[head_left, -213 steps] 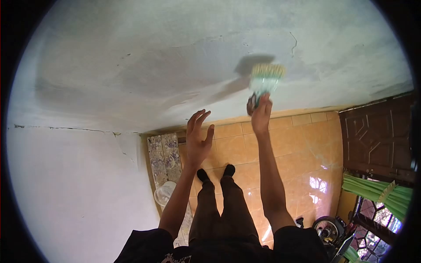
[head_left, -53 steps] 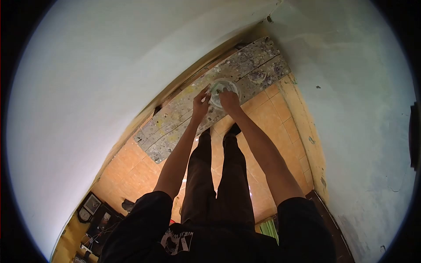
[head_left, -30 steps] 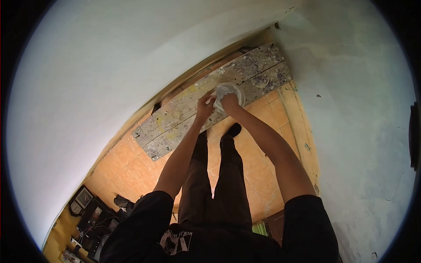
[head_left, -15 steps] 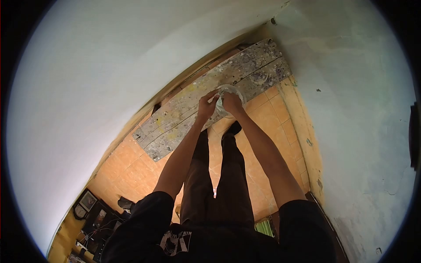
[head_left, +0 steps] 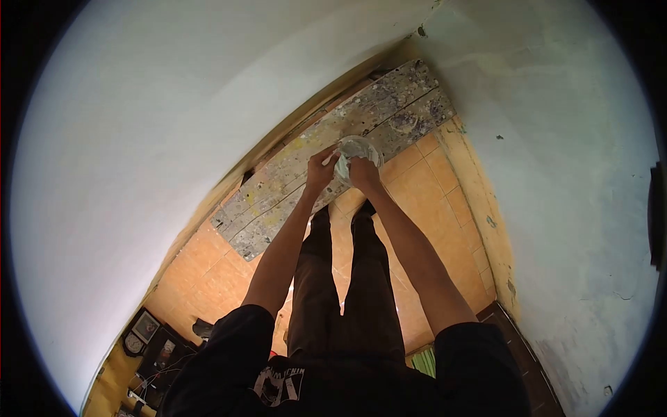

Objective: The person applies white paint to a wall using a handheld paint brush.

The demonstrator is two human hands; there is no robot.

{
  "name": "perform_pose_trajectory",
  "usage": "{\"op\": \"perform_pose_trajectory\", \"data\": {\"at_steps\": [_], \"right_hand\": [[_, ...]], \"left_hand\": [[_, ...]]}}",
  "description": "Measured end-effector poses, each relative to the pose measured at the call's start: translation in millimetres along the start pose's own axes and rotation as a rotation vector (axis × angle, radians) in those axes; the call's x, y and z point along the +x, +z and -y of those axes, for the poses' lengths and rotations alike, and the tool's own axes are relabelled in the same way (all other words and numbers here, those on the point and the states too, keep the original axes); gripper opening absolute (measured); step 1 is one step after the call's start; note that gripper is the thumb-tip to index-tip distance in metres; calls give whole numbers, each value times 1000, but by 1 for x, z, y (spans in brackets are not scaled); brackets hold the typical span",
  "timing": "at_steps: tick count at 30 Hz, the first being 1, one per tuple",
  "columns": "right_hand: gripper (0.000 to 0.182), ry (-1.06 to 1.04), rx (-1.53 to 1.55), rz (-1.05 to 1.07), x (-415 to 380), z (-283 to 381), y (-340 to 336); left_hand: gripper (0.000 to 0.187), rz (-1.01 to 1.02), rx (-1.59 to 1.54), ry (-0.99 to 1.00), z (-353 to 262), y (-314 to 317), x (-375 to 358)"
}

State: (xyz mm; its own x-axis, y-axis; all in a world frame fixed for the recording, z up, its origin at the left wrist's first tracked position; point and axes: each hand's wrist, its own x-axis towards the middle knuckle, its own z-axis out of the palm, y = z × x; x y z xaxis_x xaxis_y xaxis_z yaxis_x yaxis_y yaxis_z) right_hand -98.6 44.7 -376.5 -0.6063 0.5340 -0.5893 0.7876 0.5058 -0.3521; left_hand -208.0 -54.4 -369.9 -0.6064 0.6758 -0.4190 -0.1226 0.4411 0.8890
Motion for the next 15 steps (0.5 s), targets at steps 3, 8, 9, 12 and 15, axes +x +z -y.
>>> {"op": "perform_pose_trajectory", "data": {"at_steps": [3, 8, 9, 12, 15], "right_hand": [[20, -92, -117, -35, 5, -4, -14], [13, -129, -363, -203, 9, -6, -11], [12, -171, -418, -257, 7, -9, -1], [10, -373, -423, -304, -3, -17, 13], [16, -308, -435, -69, -3, -20, 4]], "left_hand": [[32, -22, 8, 34, 5, -1, -1], [32, -51, -13, 39, 14, 3, 1], [32, -54, 11, 45, 10, 2, -1], [32, -40, -48, 4, 11, 5, -1], [32, -33, -58, -32, 10, 3, -1]]}}
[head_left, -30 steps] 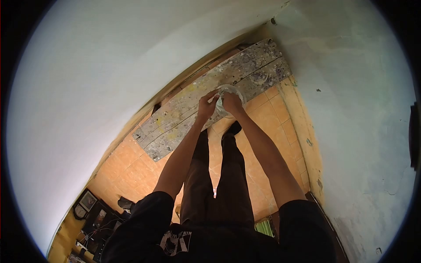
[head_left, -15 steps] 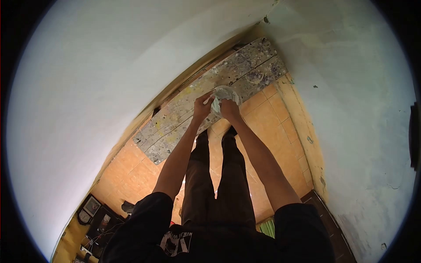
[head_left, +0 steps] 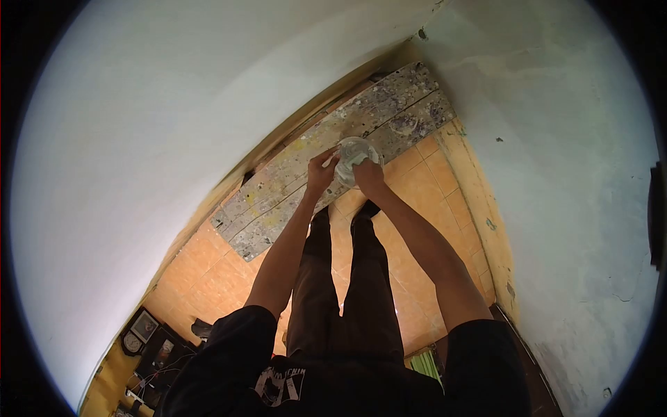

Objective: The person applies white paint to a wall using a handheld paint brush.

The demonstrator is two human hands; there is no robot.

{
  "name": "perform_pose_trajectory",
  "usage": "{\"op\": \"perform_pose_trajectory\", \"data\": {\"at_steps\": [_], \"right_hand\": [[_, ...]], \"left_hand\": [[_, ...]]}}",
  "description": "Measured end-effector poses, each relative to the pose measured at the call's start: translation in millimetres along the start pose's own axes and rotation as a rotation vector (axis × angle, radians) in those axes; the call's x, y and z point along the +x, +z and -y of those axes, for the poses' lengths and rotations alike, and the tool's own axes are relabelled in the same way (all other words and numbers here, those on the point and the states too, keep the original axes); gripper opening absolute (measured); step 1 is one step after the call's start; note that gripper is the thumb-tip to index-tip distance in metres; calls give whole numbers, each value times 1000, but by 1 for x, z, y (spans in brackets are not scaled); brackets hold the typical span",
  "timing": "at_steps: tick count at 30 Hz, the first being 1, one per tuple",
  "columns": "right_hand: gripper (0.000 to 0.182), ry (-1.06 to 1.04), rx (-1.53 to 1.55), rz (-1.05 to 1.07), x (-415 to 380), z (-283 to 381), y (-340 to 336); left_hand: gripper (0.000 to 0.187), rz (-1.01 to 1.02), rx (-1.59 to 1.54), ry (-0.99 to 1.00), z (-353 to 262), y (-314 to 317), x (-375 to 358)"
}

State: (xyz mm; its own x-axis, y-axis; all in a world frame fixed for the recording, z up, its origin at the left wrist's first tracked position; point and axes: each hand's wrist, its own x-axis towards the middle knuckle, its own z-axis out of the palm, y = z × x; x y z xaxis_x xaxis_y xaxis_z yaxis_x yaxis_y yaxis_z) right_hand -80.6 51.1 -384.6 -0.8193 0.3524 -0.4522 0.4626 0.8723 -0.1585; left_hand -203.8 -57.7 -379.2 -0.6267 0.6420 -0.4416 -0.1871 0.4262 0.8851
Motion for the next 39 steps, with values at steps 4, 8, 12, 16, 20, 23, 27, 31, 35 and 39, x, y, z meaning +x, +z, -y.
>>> {"op": "perform_pose_trajectory", "data": {"at_steps": [4, 8, 12, 16, 20, 23, 27, 31, 35, 39], "right_hand": [[14, 35, -8, -100, 7, -3, -3], [13, 152, -95, -78, 14, 8, -8], [17, 264, -35, 2, 19, 4, 9], [16, 193, 52, 115, 10, 6, -25], [14, 342, 254, 137, 17, 4, -8], [16, 465, 463, 94, 22, 12, -8], [32, 485, 449, 99, 19, 31, -19], [33, 479, 566, 99, 19, 29, -12], [37, 662, 783, 144, 24, 18, -8], [33, 563, 664, -4, 27, 22, 25]], "left_hand": [[33, 1, 7, 20, -1, 0, 1], [33, 24, -26, -118, -8, -3, -1], [32, 20, 11, -12, -2, 0, 2], [32, 4, -19, -1, -5, 2, 2], [31, 6, 32, 65, -7, 2, -1], [31, 16, -13, -9, 4, 2, 3], [31, 21, 27, 12, 0, 1, 0], [32, 53, -3, -134, -7, -1, -1], [32, -8, 64, 95, 4, 2, 2], [33, 33, 11, -43, -3, 0, 0]]}}
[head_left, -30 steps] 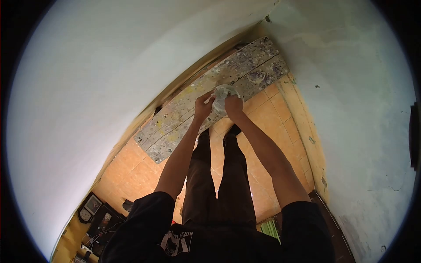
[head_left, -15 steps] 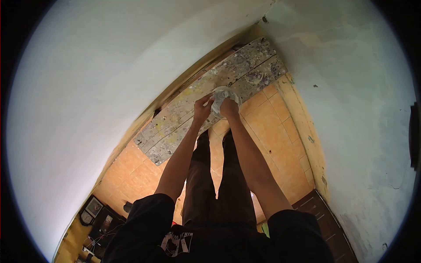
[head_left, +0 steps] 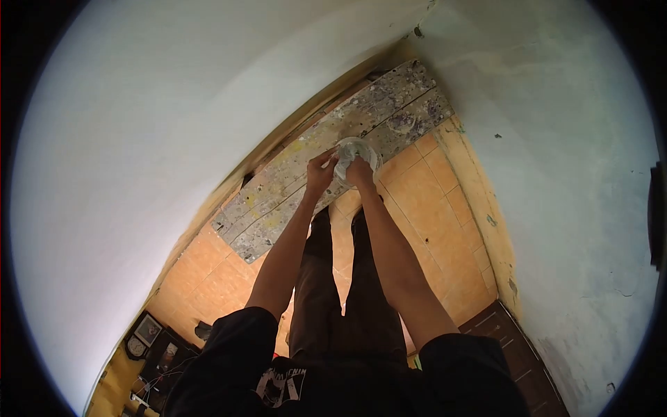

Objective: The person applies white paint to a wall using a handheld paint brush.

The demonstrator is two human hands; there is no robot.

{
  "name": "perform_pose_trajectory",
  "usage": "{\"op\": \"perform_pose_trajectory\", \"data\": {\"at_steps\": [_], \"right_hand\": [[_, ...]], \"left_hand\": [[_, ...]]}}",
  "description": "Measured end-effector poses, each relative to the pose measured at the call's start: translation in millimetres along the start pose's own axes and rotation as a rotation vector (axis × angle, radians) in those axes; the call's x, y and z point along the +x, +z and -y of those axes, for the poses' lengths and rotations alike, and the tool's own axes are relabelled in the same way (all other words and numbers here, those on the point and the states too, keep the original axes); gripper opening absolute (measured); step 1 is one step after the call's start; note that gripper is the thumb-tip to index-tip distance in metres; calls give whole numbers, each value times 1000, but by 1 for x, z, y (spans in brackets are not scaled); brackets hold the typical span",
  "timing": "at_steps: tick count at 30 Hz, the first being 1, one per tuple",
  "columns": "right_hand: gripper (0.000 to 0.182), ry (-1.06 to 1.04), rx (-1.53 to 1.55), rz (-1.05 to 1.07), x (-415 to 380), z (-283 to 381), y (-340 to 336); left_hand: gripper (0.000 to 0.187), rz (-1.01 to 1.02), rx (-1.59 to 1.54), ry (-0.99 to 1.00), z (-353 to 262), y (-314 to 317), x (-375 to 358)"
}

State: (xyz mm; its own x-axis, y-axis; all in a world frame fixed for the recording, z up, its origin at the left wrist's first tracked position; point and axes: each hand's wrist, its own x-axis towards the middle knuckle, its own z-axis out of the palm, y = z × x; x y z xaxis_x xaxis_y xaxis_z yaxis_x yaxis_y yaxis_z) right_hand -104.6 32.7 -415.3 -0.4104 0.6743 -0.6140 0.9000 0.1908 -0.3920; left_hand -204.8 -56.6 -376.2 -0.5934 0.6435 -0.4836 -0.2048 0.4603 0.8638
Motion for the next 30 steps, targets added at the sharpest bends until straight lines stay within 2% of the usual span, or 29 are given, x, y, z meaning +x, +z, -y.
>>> {"op": "perform_pose_trajectory", "data": {"at_steps": [3, 6, 10, 12, 16, 19, 21, 24, 27, 30], "right_hand": [[21, -187, -159, 68, -7, -9, 5], [20, -284, -366, 161, -9, -4, -26], [17, -373, -534, 12, 0, -2, -46], [18, -450, -550, -106, 3, -3, -46], [21, -497, -621, -115, -2, -7, -43], [21, -558, -667, -68, -7, -12, -46], [19, -637, -715, -2, -4, -20, -47], [16, -571, -737, -12, 1, -16, -36], [13, -517, -631, -156, -9, -3, -30], [14, -543, -639, -51, -17, 5, -26]], "left_hand": [[33, -15, 47, 57, 11, -1, 6], [32, -20, 15, 49, 11, -1, 8], [31, 30, -73, -111, 5, -2, 4], [31, 11, -5, 5, 4, 0, 2], [31, -16, 69, 122, 9, -1, 4], [31, -3, -10, 14, 6, 0, 3], [31, -23, 28, 62, 4, 0, 2], [31, -22, 45, 38, 2, -1, 3], [31, -19, -20, 32, 4, 1, 0], [32, -20, -47, -15, 4, 1, 1]]}}
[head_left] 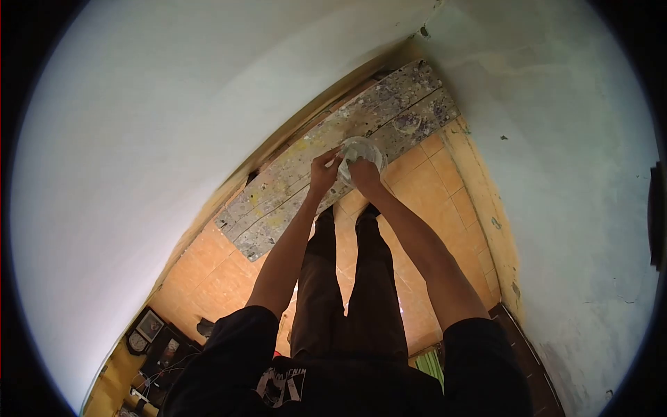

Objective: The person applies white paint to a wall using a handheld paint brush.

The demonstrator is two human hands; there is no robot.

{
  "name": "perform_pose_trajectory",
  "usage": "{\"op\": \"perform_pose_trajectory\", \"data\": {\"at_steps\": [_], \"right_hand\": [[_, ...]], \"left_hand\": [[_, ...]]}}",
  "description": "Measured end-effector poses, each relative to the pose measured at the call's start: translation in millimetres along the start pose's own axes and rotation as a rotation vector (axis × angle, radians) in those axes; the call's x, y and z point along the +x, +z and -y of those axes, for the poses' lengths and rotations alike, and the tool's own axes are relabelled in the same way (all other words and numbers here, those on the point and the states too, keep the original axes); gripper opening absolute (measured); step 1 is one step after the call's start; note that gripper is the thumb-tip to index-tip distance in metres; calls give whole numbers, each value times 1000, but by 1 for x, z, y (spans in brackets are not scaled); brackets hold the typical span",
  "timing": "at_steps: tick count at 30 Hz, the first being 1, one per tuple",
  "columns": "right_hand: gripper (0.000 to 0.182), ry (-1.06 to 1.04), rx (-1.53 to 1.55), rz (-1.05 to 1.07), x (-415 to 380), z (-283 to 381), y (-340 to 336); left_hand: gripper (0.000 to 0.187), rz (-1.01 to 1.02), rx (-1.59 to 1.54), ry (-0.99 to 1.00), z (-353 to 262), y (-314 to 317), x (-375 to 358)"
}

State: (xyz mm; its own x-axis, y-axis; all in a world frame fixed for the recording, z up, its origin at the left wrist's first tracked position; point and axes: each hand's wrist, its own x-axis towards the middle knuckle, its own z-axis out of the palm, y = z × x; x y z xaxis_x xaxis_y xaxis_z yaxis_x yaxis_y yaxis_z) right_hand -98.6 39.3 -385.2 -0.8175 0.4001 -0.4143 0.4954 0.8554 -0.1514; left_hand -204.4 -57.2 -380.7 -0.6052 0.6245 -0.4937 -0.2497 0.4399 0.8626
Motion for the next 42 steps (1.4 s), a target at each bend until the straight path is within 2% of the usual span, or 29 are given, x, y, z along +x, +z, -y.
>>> {"op": "perform_pose_trajectory", "data": {"at_steps": [1, 3, 7, 12, 13, 15, 16, 22, 24, 27, 30, 33, 36, 39, 42], "right_hand": [[13, -18, 6, 25, 3, 1, 3], [12, -56, 5, 71, 15, -5, 3], [11, 32, -86, 74, 22, -7, -8], [10, -22, -139, -7, 10, -12, -4], [10, -29, -122, 41, 9, -16, -4], [11, -47, -82, 136, 8, -22, -4], [11, -51, -106, 109, 8, -24, -5], [13, -48, -79, 11, 2, -24, 3], [13, -94, -13, 35, 1, -22, 3], [12, -36, -20, 99, 8, -18, -5], [12, 50, -99, -21, 14, -12, -4], [11, -26, -126, -56, 8, -12, -1], [10, -5, -92, 24, 4, -23, -4], [10, 4, -183, -10, 5, -23, -2], [12, -93, -20, -76, 0, -22, 3]], "left_hand": [[32, 4, 1, -31, -1, 0, -1], [32, -3, 22, 36, 1, -1, 2], [32, -33, 87, 100, 8, 2, 3], [32, 16, 20, 0, 4, 1, 0], [32, 23, -11, -27, 0, 1, -1], [32, -8, 130, 118, -3, 0, -2], [32, -23, 204, 189, -3, -1, -2], [32, 6, 93, 23, 7, 1, 1], [32, -11, 82, 32, 8, 2, 0], [33, -21, 72, 44, 9, 1, 2], [32, -22, 87, 60, 14, 2, 3], [32, -31, 80, 35, 11, 3, 1], [31, -32, 35, 45, 4, 4, -1], [32, -25, 61, 48, 2, 2, -3], [32, -15, 63, 71, 4, 3, -2]]}}
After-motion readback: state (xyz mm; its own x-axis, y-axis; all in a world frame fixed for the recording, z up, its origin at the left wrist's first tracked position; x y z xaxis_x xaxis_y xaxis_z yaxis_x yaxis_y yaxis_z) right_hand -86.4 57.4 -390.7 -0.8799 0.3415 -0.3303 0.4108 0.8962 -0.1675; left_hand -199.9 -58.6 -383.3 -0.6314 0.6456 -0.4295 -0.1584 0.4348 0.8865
